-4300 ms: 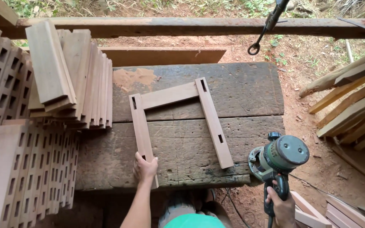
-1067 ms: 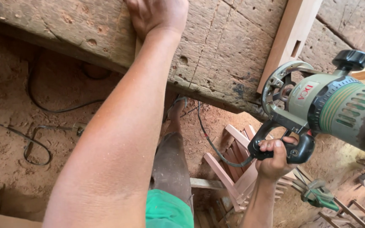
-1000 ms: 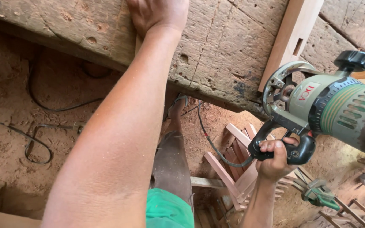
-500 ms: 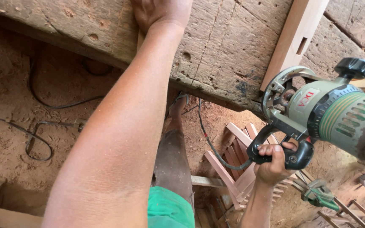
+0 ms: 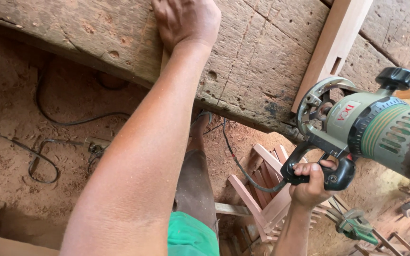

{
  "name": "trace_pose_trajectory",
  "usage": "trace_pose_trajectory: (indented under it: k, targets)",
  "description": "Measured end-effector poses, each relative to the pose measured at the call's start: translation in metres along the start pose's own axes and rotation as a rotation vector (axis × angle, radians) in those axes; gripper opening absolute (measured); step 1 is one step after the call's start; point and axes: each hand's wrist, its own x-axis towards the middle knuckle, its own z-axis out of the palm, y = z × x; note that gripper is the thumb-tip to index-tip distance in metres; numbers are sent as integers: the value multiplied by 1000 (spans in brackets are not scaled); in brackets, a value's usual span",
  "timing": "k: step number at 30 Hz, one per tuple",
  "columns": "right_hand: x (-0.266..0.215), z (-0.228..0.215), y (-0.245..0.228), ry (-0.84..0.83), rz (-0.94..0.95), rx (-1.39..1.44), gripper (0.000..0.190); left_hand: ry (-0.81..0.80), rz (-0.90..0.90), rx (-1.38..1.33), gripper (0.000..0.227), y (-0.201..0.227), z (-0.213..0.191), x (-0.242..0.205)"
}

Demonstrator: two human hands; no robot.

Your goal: Use a power router to shape the edges of wooden furniture frame components on a workbench.

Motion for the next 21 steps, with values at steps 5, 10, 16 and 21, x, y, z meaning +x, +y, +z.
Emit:
trace_pose_trajectory:
  k: [5, 10, 16, 21]
  targets:
    - [18, 4, 0, -1, 37, 44, 21, -32, 39, -3, 53, 1, 3, 0]
    - [41, 5, 1, -4, 66, 81, 21, -59, 73, -12, 57, 2, 5, 3]
    - [68, 12, 1, -12, 80, 100, 21, 309, 137, 14, 22, 7, -4, 2]
    - [86, 25, -6, 5, 114, 113, 19, 328, 124, 19, 27, 8, -8, 3]
